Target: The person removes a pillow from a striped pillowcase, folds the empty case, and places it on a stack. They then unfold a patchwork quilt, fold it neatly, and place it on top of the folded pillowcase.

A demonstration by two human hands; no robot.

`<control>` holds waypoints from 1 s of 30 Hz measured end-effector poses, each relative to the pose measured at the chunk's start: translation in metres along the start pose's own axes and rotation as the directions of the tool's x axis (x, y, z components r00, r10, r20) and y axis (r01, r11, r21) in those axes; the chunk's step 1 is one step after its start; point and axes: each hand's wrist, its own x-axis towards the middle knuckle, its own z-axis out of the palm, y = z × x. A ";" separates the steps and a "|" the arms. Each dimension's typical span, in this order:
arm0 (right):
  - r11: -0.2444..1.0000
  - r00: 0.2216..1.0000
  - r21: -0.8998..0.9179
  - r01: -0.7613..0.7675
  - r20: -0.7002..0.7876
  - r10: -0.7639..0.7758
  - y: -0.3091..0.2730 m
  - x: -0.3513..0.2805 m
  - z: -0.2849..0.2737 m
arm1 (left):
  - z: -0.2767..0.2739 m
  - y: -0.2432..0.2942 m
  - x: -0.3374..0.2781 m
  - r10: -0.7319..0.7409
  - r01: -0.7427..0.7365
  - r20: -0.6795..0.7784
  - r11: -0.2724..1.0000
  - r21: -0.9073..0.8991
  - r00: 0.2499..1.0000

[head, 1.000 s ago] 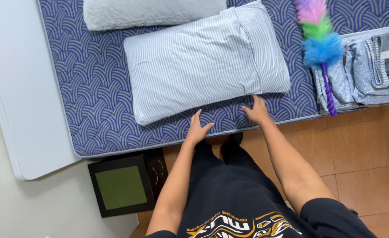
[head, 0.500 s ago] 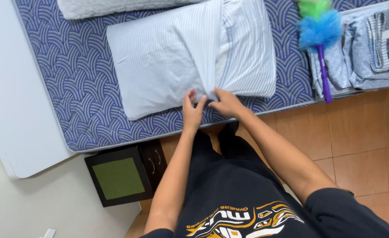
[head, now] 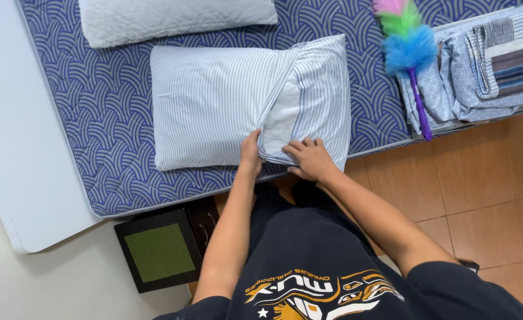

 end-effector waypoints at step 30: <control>0.853 0.874 0.199 0.483 -0.045 -0.484 -0.153 0.056 -0.169 | 0.023 0.115 -0.211 0.748 -0.508 0.497 -0.249 0.825 0.440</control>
